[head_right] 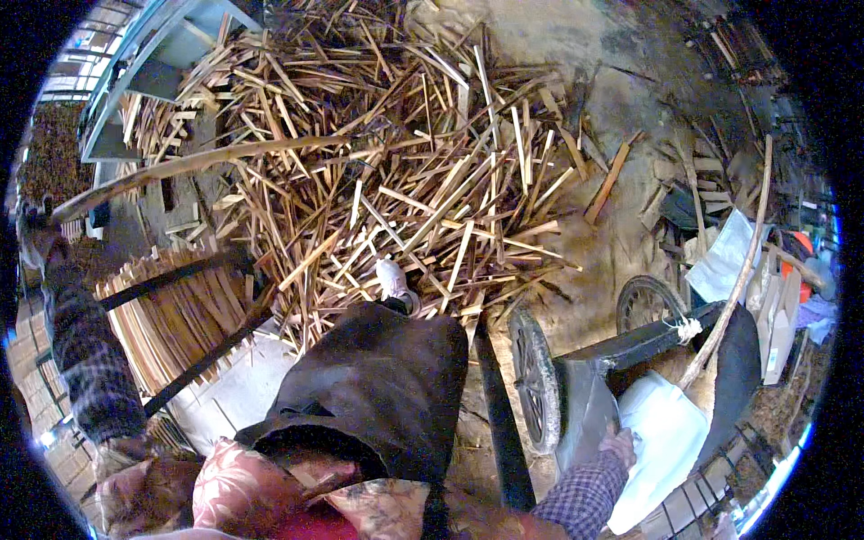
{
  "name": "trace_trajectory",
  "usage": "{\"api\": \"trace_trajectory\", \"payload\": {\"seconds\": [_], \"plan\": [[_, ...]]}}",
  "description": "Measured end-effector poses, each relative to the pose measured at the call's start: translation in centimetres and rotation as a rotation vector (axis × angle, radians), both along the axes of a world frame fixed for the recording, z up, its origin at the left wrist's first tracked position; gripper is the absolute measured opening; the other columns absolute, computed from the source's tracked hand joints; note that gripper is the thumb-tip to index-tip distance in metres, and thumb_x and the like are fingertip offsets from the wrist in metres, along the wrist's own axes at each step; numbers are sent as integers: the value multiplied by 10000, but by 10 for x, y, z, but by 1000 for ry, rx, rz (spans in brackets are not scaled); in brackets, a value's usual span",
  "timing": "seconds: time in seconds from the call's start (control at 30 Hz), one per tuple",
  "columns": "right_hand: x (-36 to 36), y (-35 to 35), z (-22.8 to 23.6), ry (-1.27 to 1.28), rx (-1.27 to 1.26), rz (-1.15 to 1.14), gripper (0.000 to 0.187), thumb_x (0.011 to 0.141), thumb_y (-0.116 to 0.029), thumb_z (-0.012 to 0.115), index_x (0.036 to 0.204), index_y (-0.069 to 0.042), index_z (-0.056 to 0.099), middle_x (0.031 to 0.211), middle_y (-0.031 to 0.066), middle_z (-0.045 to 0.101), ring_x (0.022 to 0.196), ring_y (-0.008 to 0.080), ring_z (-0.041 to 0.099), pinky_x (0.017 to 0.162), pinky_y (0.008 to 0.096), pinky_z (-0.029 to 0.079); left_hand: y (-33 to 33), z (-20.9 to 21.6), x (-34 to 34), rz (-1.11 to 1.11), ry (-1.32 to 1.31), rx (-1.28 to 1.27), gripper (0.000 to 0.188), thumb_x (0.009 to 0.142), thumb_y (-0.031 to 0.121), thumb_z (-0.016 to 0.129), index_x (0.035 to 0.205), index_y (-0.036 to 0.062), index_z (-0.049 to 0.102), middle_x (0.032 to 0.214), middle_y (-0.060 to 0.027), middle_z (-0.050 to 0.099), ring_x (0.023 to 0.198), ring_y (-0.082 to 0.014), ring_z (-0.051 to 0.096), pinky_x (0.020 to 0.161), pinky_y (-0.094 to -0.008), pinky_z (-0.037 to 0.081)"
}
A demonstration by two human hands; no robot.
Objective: The person uses a long wooden stick to move and arrange a large pile of thin wooden sticks on the floor. They then use a pitchfork to lift and transfer the sticks onto a metal rack, organizing them into a neat stack.
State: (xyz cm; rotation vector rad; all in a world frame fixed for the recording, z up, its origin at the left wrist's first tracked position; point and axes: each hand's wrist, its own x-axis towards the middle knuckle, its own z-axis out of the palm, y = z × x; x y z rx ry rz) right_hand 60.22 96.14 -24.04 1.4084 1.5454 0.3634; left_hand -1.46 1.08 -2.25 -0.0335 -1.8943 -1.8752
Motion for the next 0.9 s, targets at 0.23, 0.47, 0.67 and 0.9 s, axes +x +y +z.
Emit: {"api": "trace_trajectory", "payload": {"seconds": [0.23,0.47,0.67,0.9], "plan": [[-24,1,1,-108,41,-215,612,835,-515,453,1256,-78,377,1276,127,434,1145,282,464,893,439,410,133,-43,-11,90,132,-172,269,760,25,592,1028,29,577,777,-17,582,674,-97,537,712,-275,482],[-51,-23,-8,-90,19,-158,631,827,-515,462,1268,-75,361,1272,129,437,1144,279,464,897,436,409,168,-57,-3,172,232,-315,221,770,48,594,989,27,598,768,-22,587,667,-98,541,687,-264,482],[-79,-39,-25,-2,25,-93,649,820,-516,469,1278,-73,347,1268,131,440,1143,276,464,901,433,409,183,-63,17,256,315,-377,184,778,67,596,956,26,615,760,-27,592,661,-100,545,665,-254,482],[-150,-90,-48,240,40,8,662,812,-489,484,1283,-48,337,1244,150,455,1136,280,465,912,411,408,225,-65,4,339,398,-366,160,802,110,590,924,18,639,749,-41,603,643,-104,553,626,-242,483]]}}
